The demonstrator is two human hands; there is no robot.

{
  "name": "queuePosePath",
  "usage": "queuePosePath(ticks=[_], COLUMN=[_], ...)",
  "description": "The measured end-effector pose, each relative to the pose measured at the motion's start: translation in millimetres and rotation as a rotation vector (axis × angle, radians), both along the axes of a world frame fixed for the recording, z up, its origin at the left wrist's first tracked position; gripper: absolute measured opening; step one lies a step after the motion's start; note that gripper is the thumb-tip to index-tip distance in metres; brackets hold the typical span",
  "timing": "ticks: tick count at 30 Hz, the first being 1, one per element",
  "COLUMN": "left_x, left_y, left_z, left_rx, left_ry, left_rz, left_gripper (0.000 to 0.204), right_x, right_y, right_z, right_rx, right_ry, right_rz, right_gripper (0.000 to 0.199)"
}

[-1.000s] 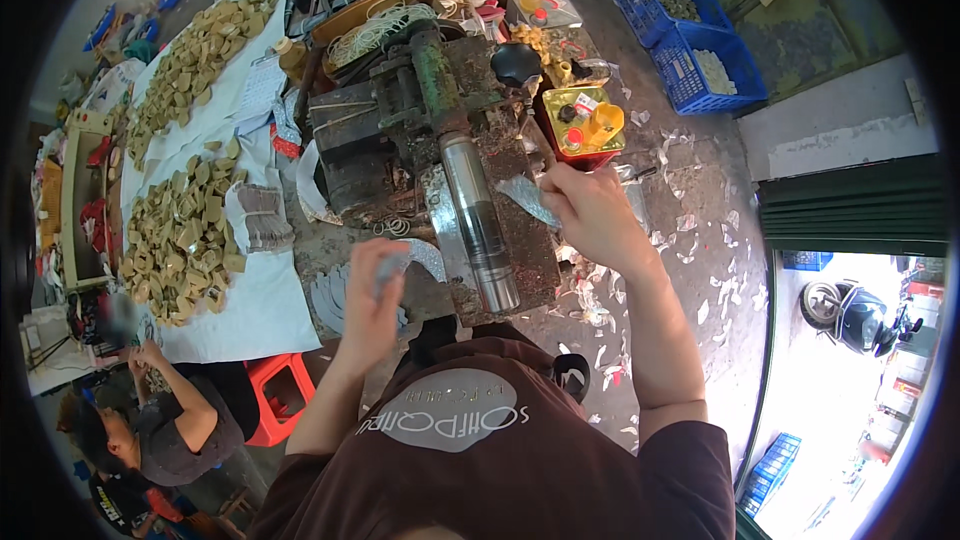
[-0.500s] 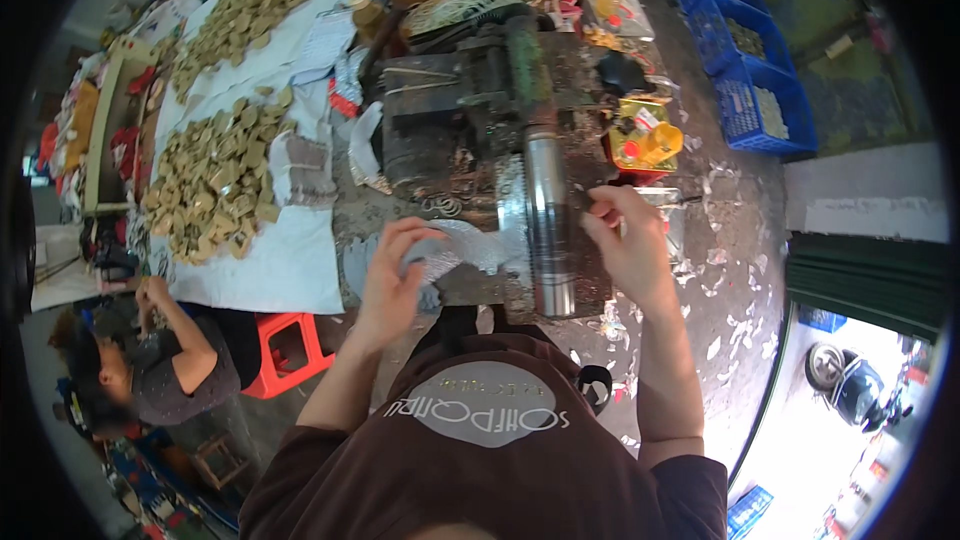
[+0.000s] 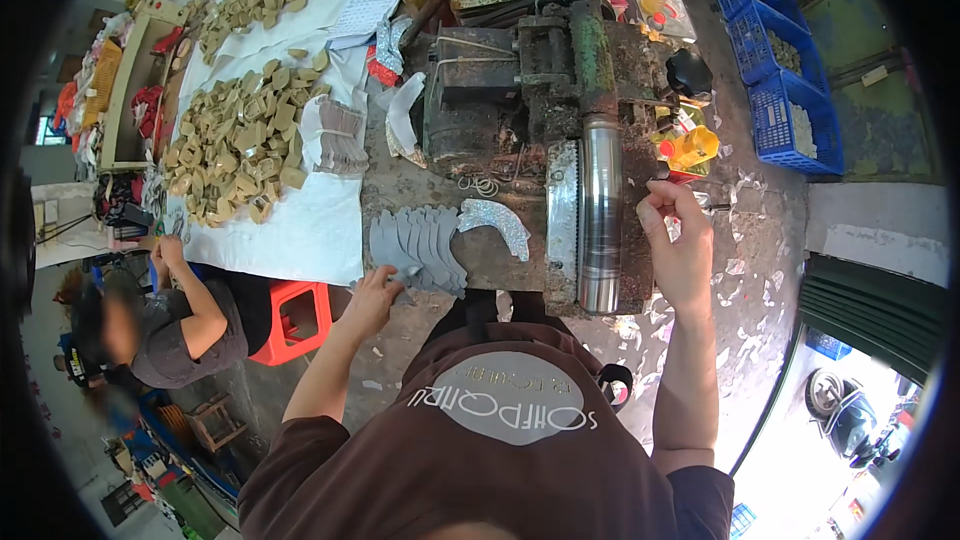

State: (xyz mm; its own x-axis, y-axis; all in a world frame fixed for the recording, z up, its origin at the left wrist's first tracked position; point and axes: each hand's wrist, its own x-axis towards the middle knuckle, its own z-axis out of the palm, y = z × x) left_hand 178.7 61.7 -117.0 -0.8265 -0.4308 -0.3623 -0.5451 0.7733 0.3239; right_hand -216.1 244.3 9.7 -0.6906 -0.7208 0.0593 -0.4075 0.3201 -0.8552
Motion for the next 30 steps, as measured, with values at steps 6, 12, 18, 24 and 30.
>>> queuePosePath(ticks=[6, 12, 18, 24, 30], left_x=[-57.1, -143.9, -192.8, -206.0, -195.5], left_y=[-29.0, 9.9, 49.3, 68.0, 44.7], left_z=[64.2, 122.7, 135.0, 143.6, 131.9], left_rx=[0.413, 1.493, 1.645, 1.46, 0.884], left_ry=[0.428, 1.08, 1.247, 1.247, 0.951], left_rz=[0.393, 0.522, 0.382, 0.578, 0.732], left_gripper=[0.025, 0.041, 0.05, 0.046, 0.025], right_x=[14.2, 74.0, 96.6, 93.0, 34.8], right_y=[-6.5, -43.0, -54.0, -51.3, -21.7], right_z=[18.2, 50.6, 31.2, 29.8, 40.6], right_rx=[-0.089, -0.174, -0.221, -0.262, -0.17], right_ry=[-0.013, 0.182, 0.436, 0.506, 0.286], right_rz=[-0.006, 0.373, 0.216, 0.182, 0.1], right_gripper=[0.019, 0.023, 0.025, 0.021, 0.012])
